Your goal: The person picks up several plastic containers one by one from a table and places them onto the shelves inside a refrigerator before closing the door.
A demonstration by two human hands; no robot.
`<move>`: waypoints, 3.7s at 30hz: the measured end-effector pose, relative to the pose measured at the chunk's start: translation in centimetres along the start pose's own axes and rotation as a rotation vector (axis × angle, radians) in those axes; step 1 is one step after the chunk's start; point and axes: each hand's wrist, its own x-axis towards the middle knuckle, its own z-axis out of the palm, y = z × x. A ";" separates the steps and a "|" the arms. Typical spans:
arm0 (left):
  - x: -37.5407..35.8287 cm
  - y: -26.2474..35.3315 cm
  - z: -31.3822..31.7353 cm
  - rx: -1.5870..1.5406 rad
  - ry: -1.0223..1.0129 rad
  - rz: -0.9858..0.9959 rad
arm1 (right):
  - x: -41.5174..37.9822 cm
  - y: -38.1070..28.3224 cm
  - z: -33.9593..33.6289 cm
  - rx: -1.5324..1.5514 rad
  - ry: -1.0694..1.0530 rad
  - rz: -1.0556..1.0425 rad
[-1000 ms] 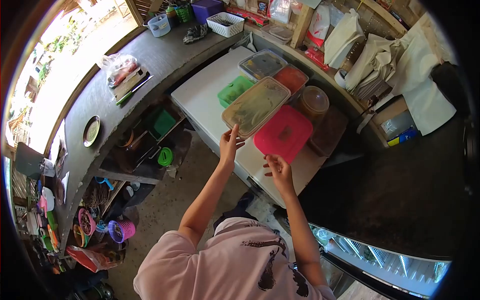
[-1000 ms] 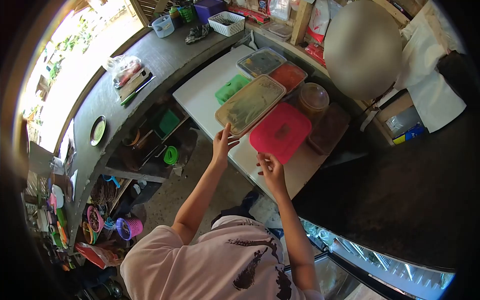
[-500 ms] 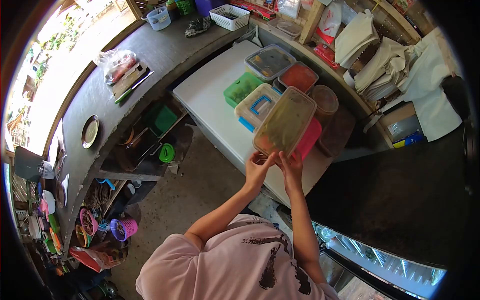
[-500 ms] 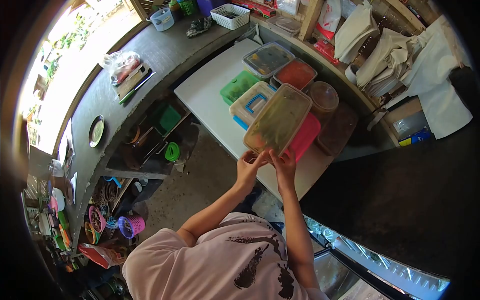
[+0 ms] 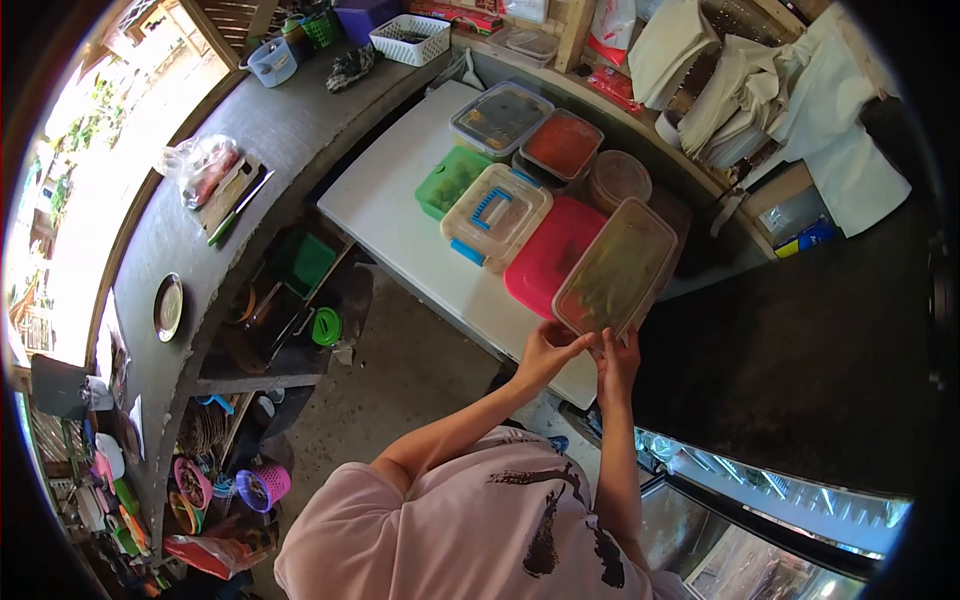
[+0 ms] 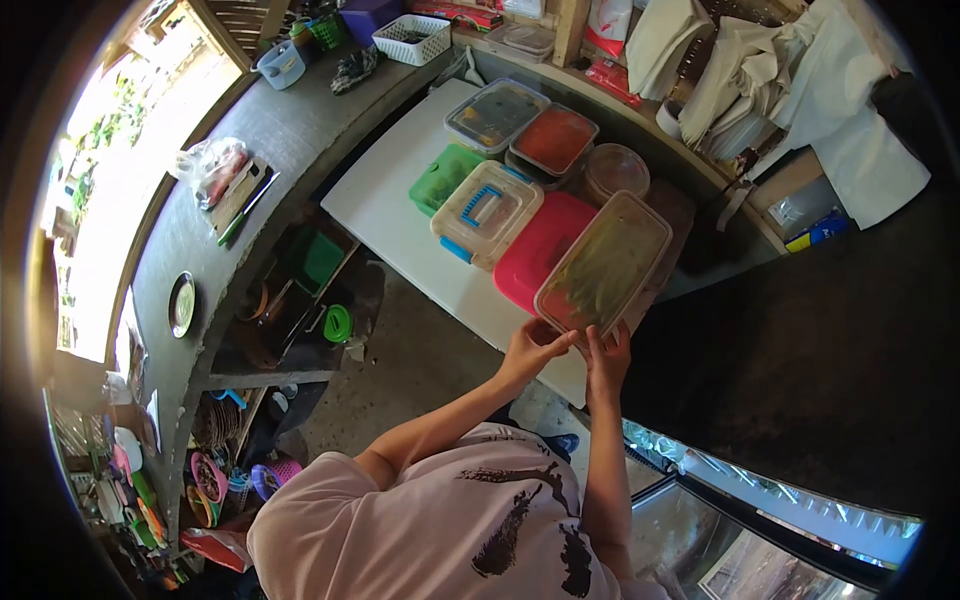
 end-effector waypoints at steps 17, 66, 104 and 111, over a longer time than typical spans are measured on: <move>4.2 -3.8 -5.1 0.036 0.338 -0.235 | 4.3 -3.1 -6.9 -0.071 0.257 -0.110; -22.3 4.3 44.8 0.431 -1.134 0.829 | -34.4 -28.0 -37.1 0.247 1.102 -0.744; -15.2 5.1 56.6 0.456 -0.944 0.808 | -22.5 -38.7 -43.9 -0.193 0.664 -0.751; -13.3 6.3 58.8 0.314 -0.969 0.514 | -18.1 -39.9 -46.3 -0.369 0.642 -0.652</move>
